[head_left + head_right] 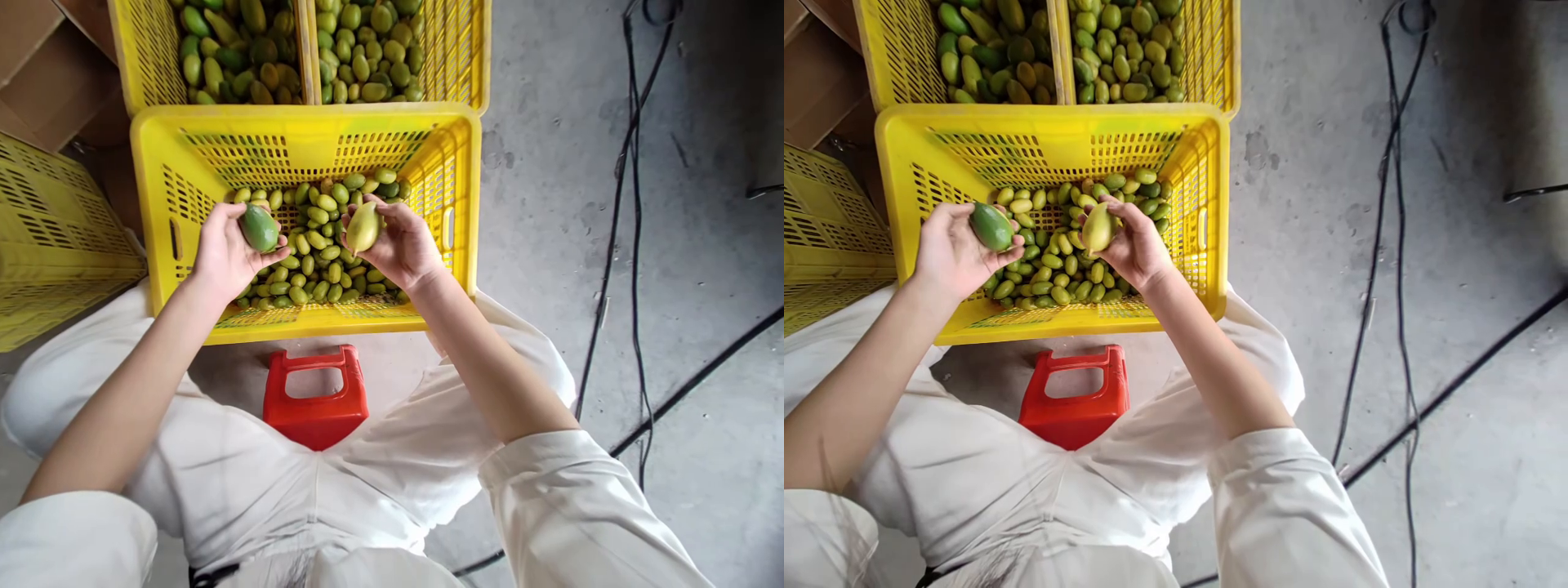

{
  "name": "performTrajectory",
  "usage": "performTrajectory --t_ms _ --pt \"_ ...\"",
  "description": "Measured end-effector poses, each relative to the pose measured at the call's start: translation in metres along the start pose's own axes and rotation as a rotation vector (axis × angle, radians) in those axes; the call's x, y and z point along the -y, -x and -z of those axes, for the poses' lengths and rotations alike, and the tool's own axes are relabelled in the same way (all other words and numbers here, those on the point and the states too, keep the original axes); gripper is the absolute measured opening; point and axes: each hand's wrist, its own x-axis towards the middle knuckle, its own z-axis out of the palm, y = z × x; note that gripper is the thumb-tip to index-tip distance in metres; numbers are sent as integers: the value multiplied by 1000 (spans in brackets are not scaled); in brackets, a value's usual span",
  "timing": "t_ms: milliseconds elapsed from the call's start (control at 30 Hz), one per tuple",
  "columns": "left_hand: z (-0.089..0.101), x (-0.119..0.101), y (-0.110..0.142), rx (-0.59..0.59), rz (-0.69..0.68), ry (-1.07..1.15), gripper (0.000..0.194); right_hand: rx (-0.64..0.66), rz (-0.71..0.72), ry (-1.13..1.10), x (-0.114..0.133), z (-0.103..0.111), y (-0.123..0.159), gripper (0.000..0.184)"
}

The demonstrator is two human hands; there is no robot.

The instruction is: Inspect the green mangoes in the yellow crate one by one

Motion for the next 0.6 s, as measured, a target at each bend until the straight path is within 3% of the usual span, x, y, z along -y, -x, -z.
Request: performTrajectory --t_ms 133,333,600 --pt "-3 10 1 42 -39 -73 18 14 -16 19 -3 -1 1 23" --pt "-1 17 -2 55 -82 -78 38 -52 -158 -76 0 4 -3 30" --pt "5 9 -10 42 64 -115 25 -196 -59 -158 -4 1 -3 19"
